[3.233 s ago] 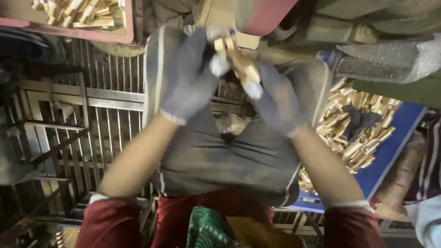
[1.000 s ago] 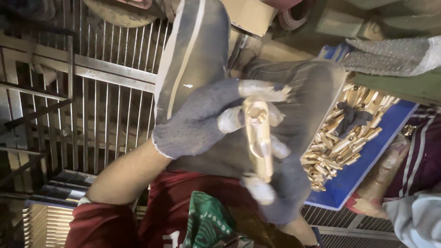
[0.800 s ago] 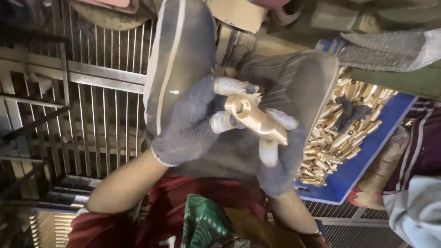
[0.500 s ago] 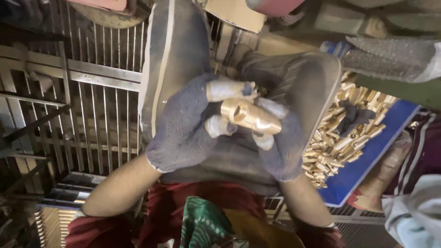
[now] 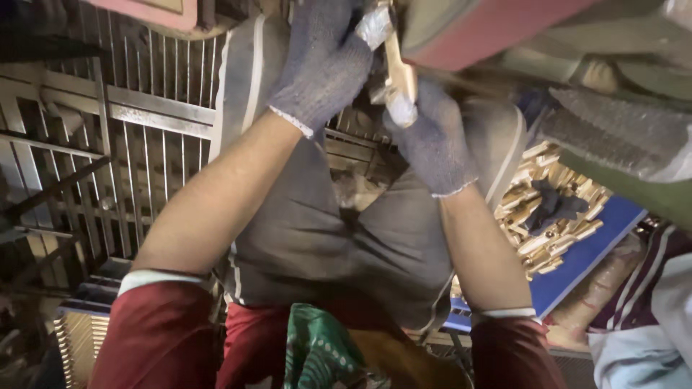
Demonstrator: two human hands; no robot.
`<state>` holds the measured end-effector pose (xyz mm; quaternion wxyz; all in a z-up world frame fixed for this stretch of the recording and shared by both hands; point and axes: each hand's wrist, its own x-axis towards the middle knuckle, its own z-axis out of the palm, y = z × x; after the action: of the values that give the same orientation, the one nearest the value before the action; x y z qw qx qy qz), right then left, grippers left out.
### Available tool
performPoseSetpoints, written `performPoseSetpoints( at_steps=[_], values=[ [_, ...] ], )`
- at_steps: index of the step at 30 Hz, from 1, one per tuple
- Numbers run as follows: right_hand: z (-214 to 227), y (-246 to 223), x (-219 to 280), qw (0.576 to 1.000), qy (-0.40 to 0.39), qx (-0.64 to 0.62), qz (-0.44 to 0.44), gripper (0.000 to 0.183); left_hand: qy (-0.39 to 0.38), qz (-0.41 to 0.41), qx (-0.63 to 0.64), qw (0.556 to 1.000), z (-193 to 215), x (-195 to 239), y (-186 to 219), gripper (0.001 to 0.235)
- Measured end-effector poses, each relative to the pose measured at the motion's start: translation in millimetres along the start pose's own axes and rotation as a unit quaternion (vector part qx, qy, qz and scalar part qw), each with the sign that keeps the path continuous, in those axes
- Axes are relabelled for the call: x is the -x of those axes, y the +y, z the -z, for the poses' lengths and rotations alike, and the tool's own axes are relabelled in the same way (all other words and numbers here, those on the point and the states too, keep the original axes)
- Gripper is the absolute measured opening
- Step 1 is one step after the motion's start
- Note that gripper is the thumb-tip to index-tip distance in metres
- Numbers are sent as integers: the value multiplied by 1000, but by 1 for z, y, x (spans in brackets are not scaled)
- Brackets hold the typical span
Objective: The person uses a belt sander to smooth the surface of a brass-colored metal object, rotating it to reach different sides. The person then places the object into a blue plastic bin containing several similar metal parts.
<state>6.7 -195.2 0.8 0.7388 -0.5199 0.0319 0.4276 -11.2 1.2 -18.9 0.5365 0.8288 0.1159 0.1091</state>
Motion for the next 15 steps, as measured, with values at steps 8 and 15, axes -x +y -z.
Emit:
performPoseSetpoints(
  at_steps=[8, 15],
  values=[
    [-15, -20, -4, 977, 56, 187, -83, 36, -49, 184, 75, 979, -3, -20, 1, 29],
    [-10, -3, 6, 930, 15, 324, 174, 31, -11, -21, 18, 1000, -1, 2, -10, 30]
  ],
)
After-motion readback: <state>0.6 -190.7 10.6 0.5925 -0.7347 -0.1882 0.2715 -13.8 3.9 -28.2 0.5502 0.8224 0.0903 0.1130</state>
